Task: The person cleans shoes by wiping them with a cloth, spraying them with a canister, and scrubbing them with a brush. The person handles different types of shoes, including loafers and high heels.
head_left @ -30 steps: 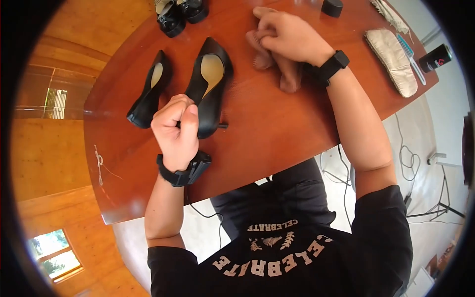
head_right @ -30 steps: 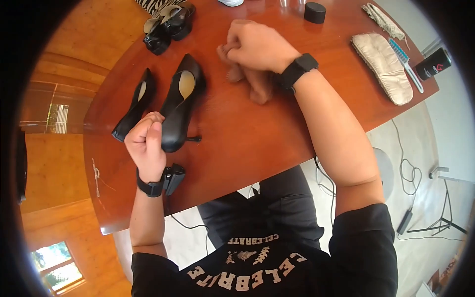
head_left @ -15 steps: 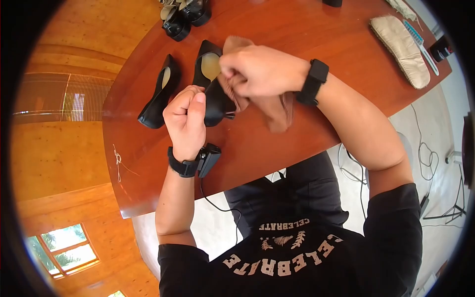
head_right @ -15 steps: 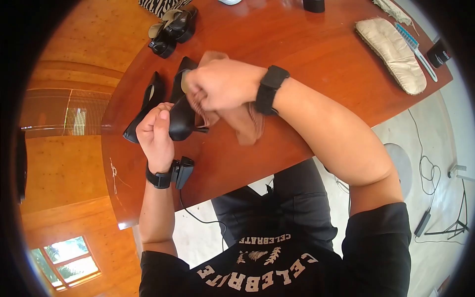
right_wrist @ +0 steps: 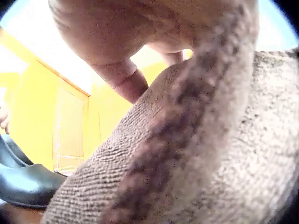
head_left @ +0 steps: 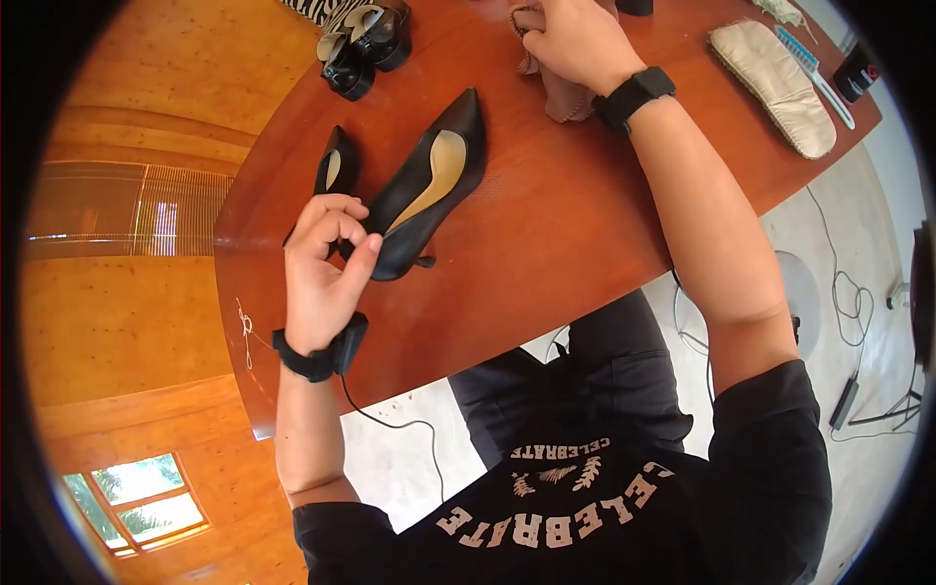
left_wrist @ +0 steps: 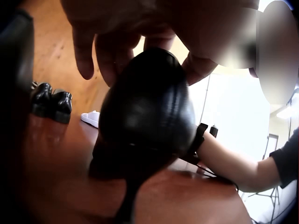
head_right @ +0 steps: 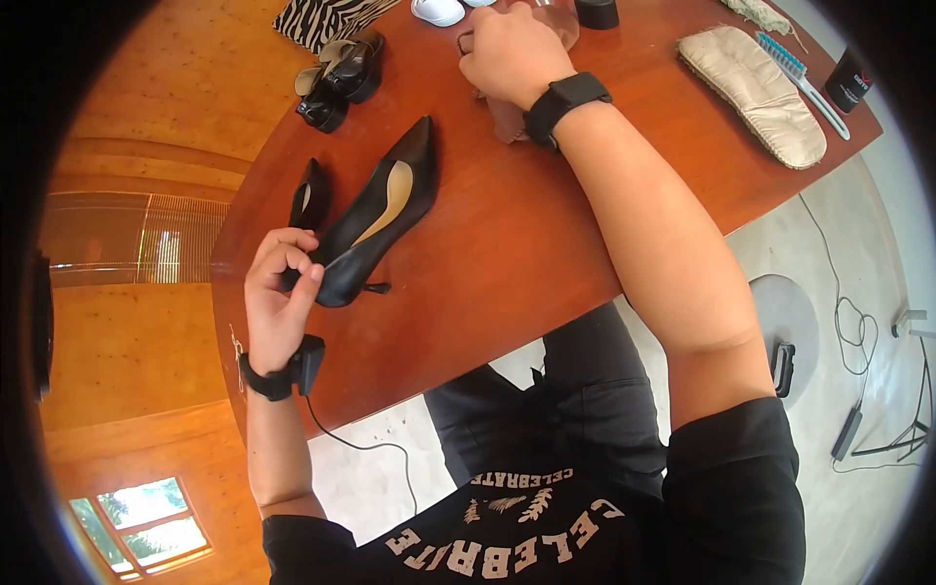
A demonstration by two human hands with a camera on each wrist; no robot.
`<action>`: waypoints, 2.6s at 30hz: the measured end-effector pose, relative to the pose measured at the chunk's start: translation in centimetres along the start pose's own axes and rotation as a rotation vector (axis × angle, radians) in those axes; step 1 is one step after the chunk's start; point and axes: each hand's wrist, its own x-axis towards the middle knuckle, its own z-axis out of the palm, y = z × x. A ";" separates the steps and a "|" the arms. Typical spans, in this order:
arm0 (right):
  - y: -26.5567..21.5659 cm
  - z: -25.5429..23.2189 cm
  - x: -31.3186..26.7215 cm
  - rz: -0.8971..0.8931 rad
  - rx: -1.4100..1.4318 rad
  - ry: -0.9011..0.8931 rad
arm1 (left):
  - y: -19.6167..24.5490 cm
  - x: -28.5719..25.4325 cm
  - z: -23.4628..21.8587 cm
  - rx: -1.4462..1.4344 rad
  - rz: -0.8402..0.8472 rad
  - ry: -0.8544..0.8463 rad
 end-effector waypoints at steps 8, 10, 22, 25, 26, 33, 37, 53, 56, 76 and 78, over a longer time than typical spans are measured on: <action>2.2 1.5 -0.6 0.051 -0.174 -0.177 | 0.7 -3.5 5.8 -0.528 -0.386 0.312; 3.2 1.9 -0.2 0.033 -0.204 -0.224 | 1.3 -3.4 6.6 -0.576 -0.389 0.337; -4.1 0.0 -2.7 -0.768 0.538 -0.353 | 3.2 -3.8 8.3 0.069 -0.001 0.165; -6.8 -0.7 -5.3 -0.835 0.687 -0.475 | 4.2 -4.1 8.9 0.186 0.047 0.118; -6.9 -1.0 -5.4 -0.822 0.677 -0.502 | 4.2 -4.2 9.2 0.222 0.074 0.108; -4.4 -1.0 -3.0 -0.702 0.492 -0.383 | 4.9 -2.3 7.9 0.249 0.138 0.058; -2.0 -0.6 -1.8 -0.423 0.204 -0.315 | 2.6 -1.2 6.7 0.012 -0.019 0.076; 0.5 2.2 -0.9 -0.197 -0.052 -0.306 | -3.4 1.0 6.1 -0.642 -0.176 0.121; 1.0 2.5 -0.9 -0.260 -0.046 -0.275 | -3.4 1.0 6.1 -0.651 -0.183 0.143; 0.6 1.2 -1.2 -0.280 -0.012 -0.259 | -4.6 0.8 6.7 -0.725 -0.260 0.385; -1.0 1.3 -2.1 -0.284 0.015 -0.315 | -4.5 0.7 6.8 -0.774 -0.250 0.375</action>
